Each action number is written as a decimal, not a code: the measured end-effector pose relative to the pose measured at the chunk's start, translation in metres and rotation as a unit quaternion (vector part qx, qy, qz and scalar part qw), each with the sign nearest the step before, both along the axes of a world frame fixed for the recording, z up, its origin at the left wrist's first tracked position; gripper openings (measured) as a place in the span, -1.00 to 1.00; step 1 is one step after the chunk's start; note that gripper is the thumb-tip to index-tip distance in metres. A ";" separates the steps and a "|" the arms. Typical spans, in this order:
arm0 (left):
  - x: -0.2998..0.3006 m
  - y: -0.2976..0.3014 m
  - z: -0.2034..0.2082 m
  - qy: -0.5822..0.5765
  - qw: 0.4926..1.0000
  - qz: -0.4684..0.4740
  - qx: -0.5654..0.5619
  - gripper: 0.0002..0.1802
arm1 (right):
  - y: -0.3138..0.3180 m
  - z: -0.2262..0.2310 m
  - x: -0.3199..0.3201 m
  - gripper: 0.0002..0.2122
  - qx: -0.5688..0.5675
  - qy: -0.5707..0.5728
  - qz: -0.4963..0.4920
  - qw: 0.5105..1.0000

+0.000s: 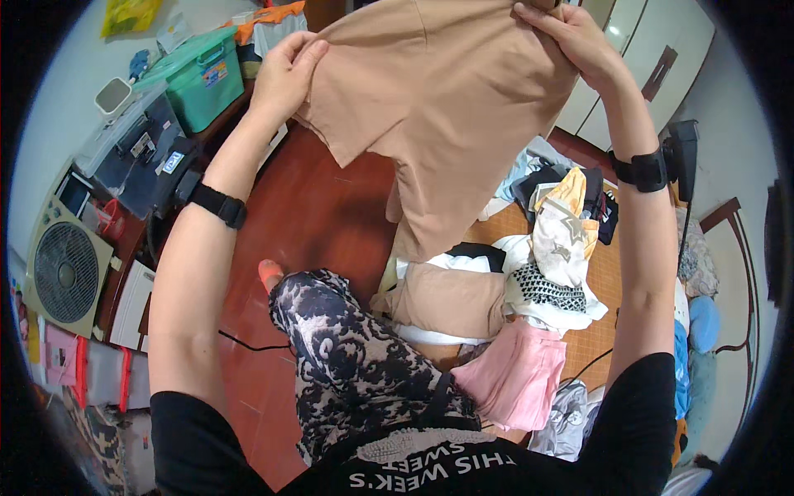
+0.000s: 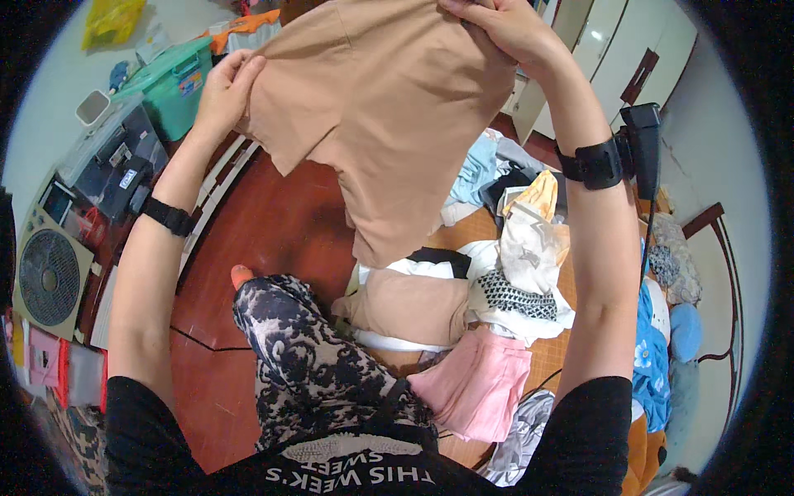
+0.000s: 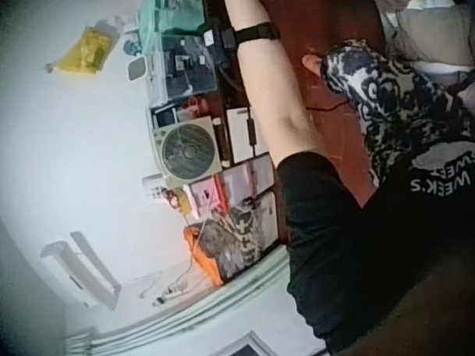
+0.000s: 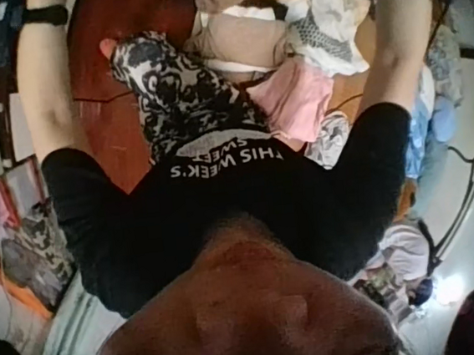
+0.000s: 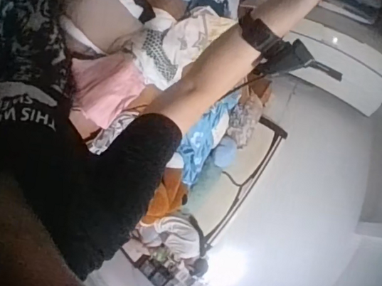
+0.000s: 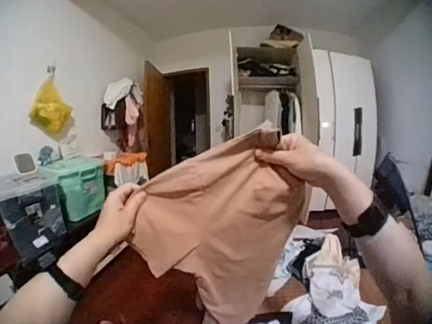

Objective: Folding various items of clothing including shirts and towels on a bed.

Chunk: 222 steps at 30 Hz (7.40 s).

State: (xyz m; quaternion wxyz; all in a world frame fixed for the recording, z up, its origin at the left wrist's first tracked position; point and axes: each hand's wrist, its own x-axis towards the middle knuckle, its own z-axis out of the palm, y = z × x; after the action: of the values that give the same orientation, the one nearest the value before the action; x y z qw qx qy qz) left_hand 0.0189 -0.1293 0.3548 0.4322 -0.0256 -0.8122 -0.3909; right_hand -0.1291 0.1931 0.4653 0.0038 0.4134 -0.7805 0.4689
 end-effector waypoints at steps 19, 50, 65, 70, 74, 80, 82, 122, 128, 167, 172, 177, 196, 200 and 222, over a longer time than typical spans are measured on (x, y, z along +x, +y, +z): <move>-0.015 0.006 0.000 -0.088 0.978 0.055 -0.184 -0.78 | 0.002 -0.042 -0.051 -0.88 -0.072 0.113 -0.098 0.986; 0.110 0.130 -0.232 -0.541 0.698 -0.468 -0.039 -0.81 | 0.214 -0.293 0.139 -0.89 0.242 -0.472 0.146 0.835; 0.033 0.100 -0.236 -0.568 0.731 -0.377 -0.029 -0.67 | 0.163 -0.308 0.019 -0.76 0.123 -0.385 -0.024 0.914; -0.010 0.087 -0.301 -0.430 0.862 -0.235 0.128 -0.60 | 0.152 -0.371 -0.048 -0.61 0.073 -0.061 -0.170 0.981; -0.003 0.118 -0.304 -0.361 0.927 -0.104 0.007 -0.59 | 0.148 -0.389 0.008 -0.50 0.240 -0.109 -0.173 0.949; 0.008 0.186 -0.318 -0.312 0.878 -0.297 -0.207 -0.47 | 0.138 -0.402 0.112 -0.36 0.335 0.013 -0.061 0.940; 0.014 0.205 -0.317 -0.246 0.859 -0.348 -0.285 -0.38 | 0.139 -0.415 0.122 -0.33 0.386 0.041 -0.048 0.921; 0.027 0.165 -0.272 -0.514 0.697 -0.417 -0.276 -0.81 | 0.172 -0.403 0.120 -0.90 0.160 -0.404 -0.036 0.900; -0.011 0.151 -0.295 -0.331 0.906 -0.250 0.079 -0.66 | 0.151 -0.420 0.070 -0.79 0.039 -0.308 -0.217 0.926; 0.000 0.162 -0.325 -0.360 0.885 -0.233 -0.182 -0.67 | 0.061 -0.493 0.097 -0.59 0.122 0.002 -0.145 0.982; -0.004 0.162 -0.325 -0.329 0.900 -0.238 -0.161 -0.67 | 0.153 -0.440 0.030 -0.46 0.294 0.169 -0.473 0.813; 0.004 0.149 -0.327 -0.350 0.897 -0.212 -0.167 -0.69 | 0.188 -0.439 -0.006 -0.24 0.405 -0.139 -0.494 0.756; -0.009 0.173 -0.298 -0.308 0.913 -0.242 -0.115 -0.70 | 0.309 -0.370 0.040 -0.43 -0.657 -0.373 -0.353 0.552; -0.008 0.174 -0.295 -0.317 0.912 -0.229 -0.126 -0.70 | 0.325 -0.349 0.065 -0.41 -0.556 -0.476 -0.383 0.564; -0.033 0.190 -0.291 -0.389 0.569 -0.351 0.633 -0.25 | 0.064 -0.353 0.154 -0.55 0.287 0.077 0.048 0.954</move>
State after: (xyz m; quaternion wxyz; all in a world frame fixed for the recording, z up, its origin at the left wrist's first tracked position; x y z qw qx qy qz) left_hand -0.0141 0.0611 0.0634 -0.1910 0.1258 -0.3739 -0.8988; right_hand 0.0245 0.2573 0.1118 -0.0775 0.4689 -0.8587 0.1917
